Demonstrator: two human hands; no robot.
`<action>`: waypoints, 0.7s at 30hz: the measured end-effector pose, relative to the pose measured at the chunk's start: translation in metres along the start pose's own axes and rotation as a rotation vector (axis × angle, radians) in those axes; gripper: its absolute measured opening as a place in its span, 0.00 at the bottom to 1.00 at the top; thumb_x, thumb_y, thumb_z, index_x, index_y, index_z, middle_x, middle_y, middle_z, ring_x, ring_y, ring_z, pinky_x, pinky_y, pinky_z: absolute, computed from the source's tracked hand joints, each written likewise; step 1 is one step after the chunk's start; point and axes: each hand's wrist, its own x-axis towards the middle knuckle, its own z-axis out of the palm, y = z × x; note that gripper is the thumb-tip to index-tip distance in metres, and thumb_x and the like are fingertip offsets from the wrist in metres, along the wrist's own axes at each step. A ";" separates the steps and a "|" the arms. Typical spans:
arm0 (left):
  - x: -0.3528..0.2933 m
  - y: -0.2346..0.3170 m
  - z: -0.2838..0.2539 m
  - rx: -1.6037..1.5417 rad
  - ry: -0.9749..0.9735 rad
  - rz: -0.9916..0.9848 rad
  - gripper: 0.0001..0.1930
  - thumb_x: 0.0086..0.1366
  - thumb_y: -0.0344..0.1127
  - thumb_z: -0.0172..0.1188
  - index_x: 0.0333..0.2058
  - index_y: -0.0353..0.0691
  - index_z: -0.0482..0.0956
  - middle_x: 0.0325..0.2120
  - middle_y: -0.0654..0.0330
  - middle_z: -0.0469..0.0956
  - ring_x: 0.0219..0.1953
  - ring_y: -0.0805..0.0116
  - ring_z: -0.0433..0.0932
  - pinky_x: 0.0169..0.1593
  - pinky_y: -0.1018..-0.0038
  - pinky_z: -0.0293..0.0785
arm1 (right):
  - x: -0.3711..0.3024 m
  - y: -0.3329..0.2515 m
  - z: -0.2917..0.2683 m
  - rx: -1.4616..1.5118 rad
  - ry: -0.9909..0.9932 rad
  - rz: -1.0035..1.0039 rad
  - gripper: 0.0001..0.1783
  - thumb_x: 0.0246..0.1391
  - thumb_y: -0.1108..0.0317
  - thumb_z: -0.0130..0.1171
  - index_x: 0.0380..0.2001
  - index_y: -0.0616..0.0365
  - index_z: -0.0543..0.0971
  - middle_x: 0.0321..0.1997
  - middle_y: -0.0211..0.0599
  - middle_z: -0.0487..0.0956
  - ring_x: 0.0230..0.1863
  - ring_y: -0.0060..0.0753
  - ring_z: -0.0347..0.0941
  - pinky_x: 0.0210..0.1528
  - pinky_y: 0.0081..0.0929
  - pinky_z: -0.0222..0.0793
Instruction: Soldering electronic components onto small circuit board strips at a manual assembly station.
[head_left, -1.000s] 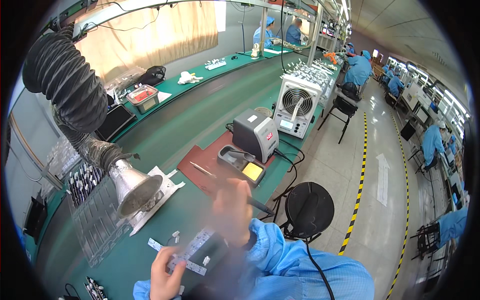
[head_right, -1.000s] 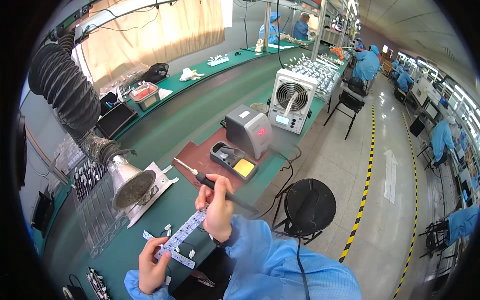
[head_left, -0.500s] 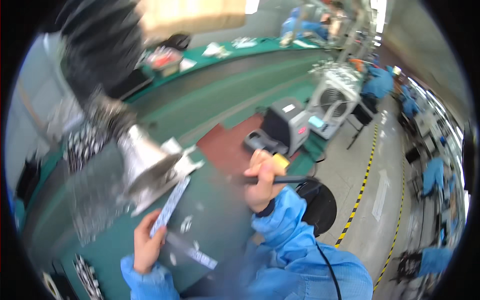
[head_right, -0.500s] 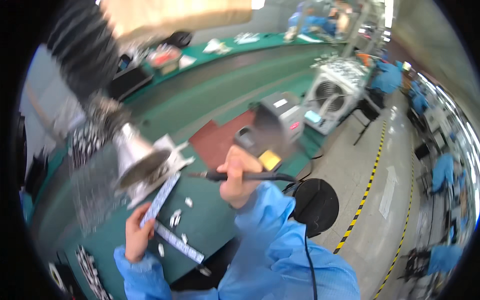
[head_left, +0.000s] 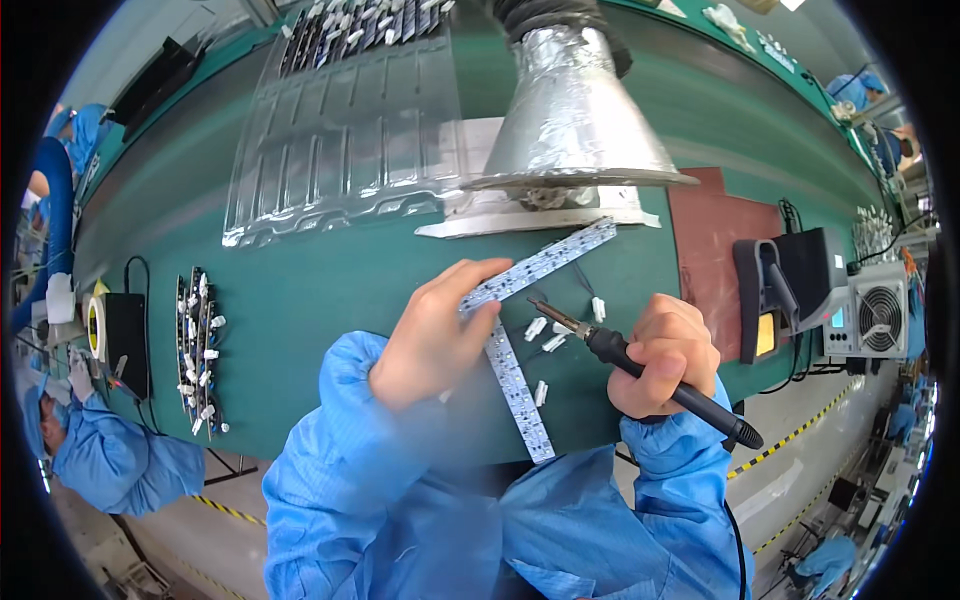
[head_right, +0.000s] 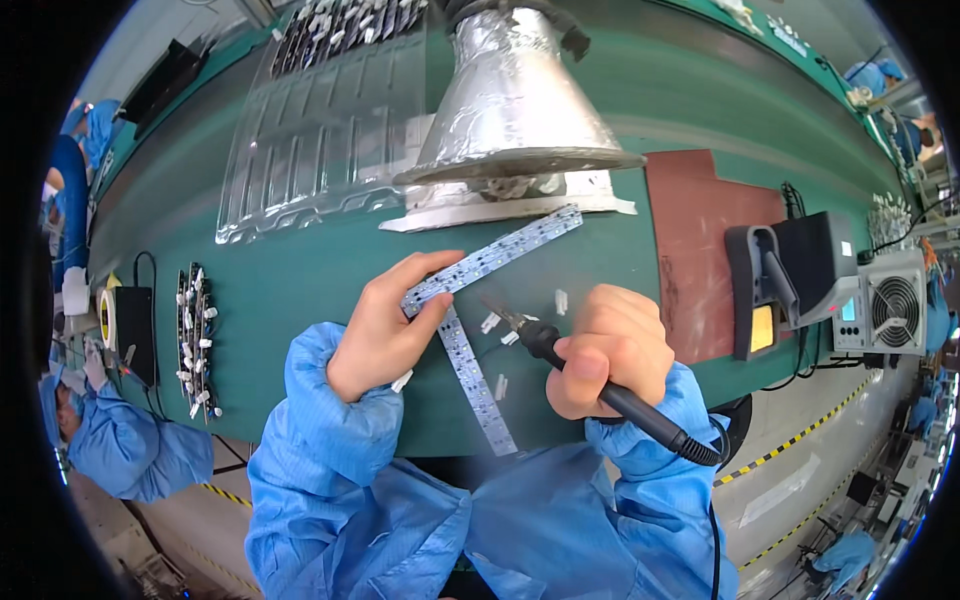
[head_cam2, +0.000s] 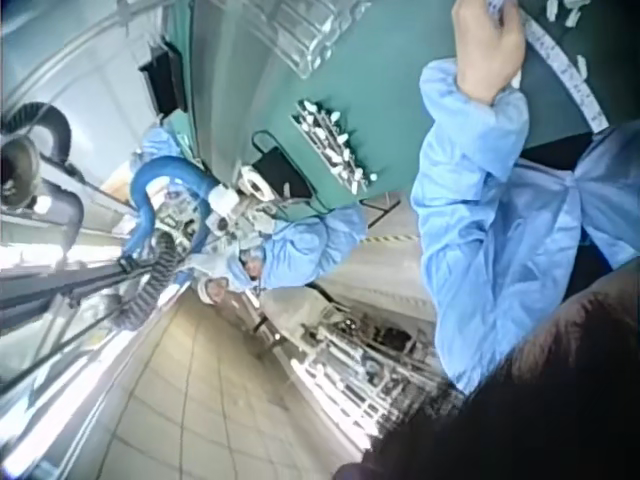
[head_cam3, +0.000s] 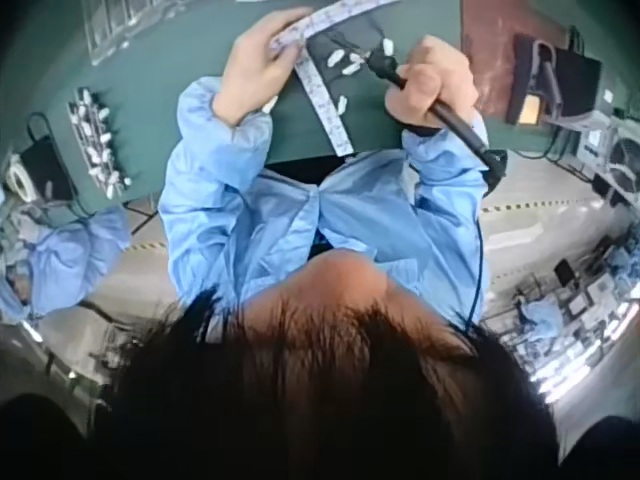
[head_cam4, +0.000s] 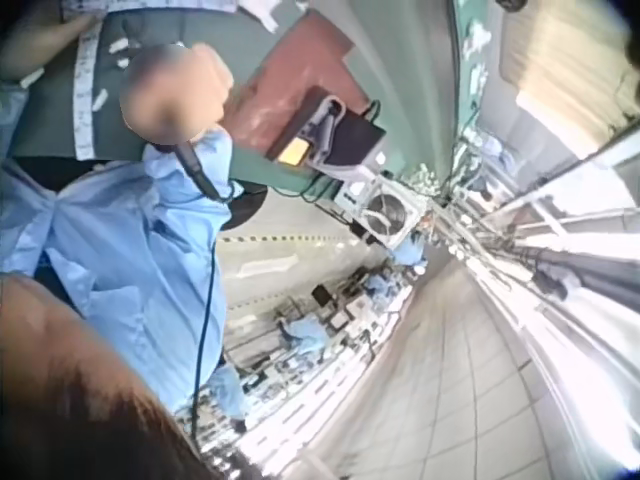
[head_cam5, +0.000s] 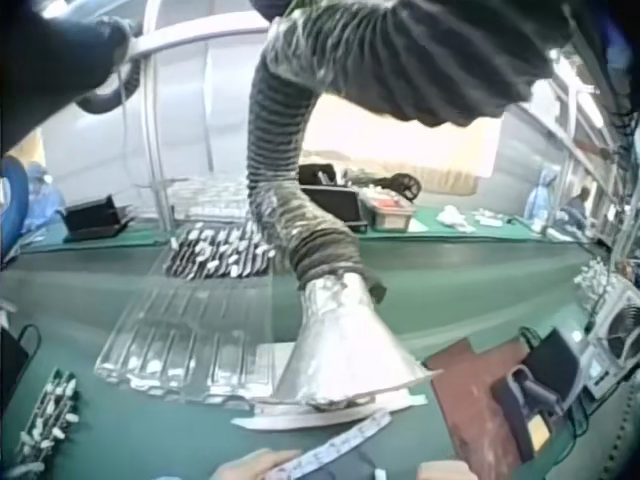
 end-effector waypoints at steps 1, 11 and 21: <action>0.000 0.000 0.000 0.002 -0.005 0.014 0.19 0.61 0.22 0.56 0.52 0.32 0.75 0.41 0.51 0.78 0.42 0.61 0.78 0.45 0.72 0.74 | -0.001 0.001 0.003 0.007 -0.002 0.010 0.14 0.64 0.66 0.44 0.22 0.56 0.65 0.12 0.31 0.62 0.10 0.26 0.57 0.13 0.26 0.51; 0.001 0.001 0.001 -0.024 0.003 -0.004 0.20 0.60 0.20 0.56 0.52 0.33 0.75 0.37 0.52 0.77 0.37 0.61 0.78 0.38 0.72 0.73 | -0.003 0.011 0.013 0.022 -0.070 -0.010 0.11 0.61 0.69 0.46 0.23 0.58 0.65 0.11 0.31 0.62 0.09 0.26 0.56 0.12 0.26 0.51; -0.002 0.000 0.002 -0.043 0.011 -0.005 0.20 0.60 0.20 0.56 0.52 0.32 0.75 0.37 0.52 0.77 0.36 0.61 0.77 0.37 0.73 0.73 | -0.006 0.013 0.015 0.046 -0.083 0.000 0.09 0.59 0.71 0.47 0.24 0.59 0.66 0.12 0.32 0.62 0.09 0.26 0.55 0.12 0.27 0.51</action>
